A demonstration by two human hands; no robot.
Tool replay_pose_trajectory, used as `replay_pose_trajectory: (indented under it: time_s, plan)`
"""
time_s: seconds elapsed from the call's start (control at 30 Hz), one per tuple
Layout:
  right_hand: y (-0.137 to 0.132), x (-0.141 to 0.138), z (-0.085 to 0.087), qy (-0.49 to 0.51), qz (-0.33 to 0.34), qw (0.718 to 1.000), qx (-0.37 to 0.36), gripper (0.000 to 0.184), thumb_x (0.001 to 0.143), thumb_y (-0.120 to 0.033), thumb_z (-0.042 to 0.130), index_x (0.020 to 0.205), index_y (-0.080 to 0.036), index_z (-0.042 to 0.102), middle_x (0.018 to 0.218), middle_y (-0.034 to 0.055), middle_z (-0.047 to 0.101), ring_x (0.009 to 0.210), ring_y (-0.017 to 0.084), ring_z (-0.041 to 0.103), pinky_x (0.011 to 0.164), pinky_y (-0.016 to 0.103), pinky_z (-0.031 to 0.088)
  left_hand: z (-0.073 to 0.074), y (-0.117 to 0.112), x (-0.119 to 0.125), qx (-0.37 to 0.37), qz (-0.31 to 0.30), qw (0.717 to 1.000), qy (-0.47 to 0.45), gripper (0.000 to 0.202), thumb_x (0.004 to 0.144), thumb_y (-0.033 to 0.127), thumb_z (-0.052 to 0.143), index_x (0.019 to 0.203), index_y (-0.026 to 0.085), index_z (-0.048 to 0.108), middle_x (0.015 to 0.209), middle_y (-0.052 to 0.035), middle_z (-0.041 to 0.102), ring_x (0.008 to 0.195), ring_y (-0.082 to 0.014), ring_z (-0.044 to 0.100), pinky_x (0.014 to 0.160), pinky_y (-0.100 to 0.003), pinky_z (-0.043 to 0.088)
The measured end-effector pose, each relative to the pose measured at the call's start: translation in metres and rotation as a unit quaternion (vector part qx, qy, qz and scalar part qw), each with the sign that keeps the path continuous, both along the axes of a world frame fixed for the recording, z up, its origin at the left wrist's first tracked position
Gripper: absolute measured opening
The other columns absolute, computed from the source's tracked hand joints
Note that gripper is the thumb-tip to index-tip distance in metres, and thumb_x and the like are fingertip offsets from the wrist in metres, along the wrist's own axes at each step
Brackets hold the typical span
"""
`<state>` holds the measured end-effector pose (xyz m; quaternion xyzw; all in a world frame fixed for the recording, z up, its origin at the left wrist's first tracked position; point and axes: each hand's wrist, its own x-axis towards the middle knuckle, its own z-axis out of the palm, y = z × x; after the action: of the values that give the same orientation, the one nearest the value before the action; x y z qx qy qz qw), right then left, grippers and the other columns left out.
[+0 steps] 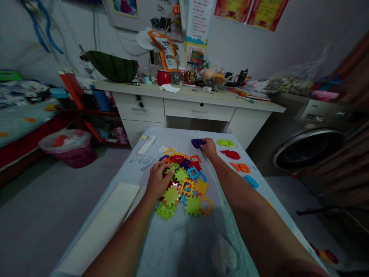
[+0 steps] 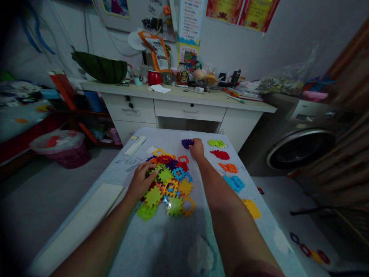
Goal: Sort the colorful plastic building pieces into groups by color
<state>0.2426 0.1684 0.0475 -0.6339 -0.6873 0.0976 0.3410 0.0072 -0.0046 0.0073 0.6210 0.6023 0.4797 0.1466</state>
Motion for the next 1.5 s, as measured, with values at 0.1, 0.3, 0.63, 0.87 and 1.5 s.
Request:
replay_pose_trajectory:
  time_s: [0.1,0.3,0.63,0.87,1.5]
  plan:
    - [-0.012,-0.001,-0.003,0.017,0.0,1.0,0.021,0.033,0.076,-0.011,0.049,0.104,-0.011,0.066,0.109,0.0117,0.063,0.102,0.02,0.057,0.096,0.032,0.042,0.001,0.0,0.0,0.005,-0.004,1.0,-0.014,0.025,0.081,0.044,0.06,0.092,0.023,0.067,0.111,-0.0078,0.059,0.113,-0.0266,0.055,0.105,-0.047,0.04]
    - [-0.043,-0.015,-0.012,-0.036,0.065,0.997,-0.019,0.034,0.076,-0.007,0.045,0.099,-0.015,0.069,0.102,0.0093,0.069,0.095,0.021,0.061,0.09,0.031,0.045,0.009,-0.002,0.001,0.016,0.016,0.999,-0.045,0.022,0.083,0.043,0.057,0.088,0.023,0.066,0.106,-0.0066,0.06,0.11,-0.0249,0.056,0.105,-0.043,0.041]
    - [-0.055,-0.045,0.003,-0.057,0.158,0.981,-0.096,0.032,0.083,-0.008,0.046,0.101,-0.019,0.071,0.102,0.0064,0.073,0.094,0.018,0.065,0.084,0.027,0.046,0.011,-0.002,0.002,0.018,0.037,0.996,-0.082,0.023,0.084,0.042,0.056,0.094,0.023,0.064,0.107,-0.0055,0.059,0.111,-0.0237,0.055,0.105,-0.041,0.042]
    - [-0.045,-0.097,0.016,-0.138,0.235,0.953,-0.131,0.035,0.092,-0.027,0.044,0.12,-0.026,0.065,0.128,0.0044,0.064,0.115,0.023,0.058,0.096,0.035,0.044,0.009,-0.002,0.001,0.016,0.041,0.996,-0.082,0.025,0.085,0.042,0.055,0.101,0.024,0.061,0.111,-0.0058,0.058,0.114,-0.0239,0.054,0.106,-0.041,0.041]
    - [-0.086,-0.065,0.05,0.009,0.281,0.939,-0.196,0.022,0.077,-0.021,0.059,0.094,-0.015,0.072,0.079,0.0015,0.072,0.07,0.015,0.062,0.062,0.022,0.044,0.008,-0.002,0.002,-0.003,0.02,0.997,-0.078,0.034,0.084,0.042,0.057,0.113,0.023,0.058,0.119,-0.0076,0.06,0.118,-0.0247,0.054,0.107,-0.042,0.04]
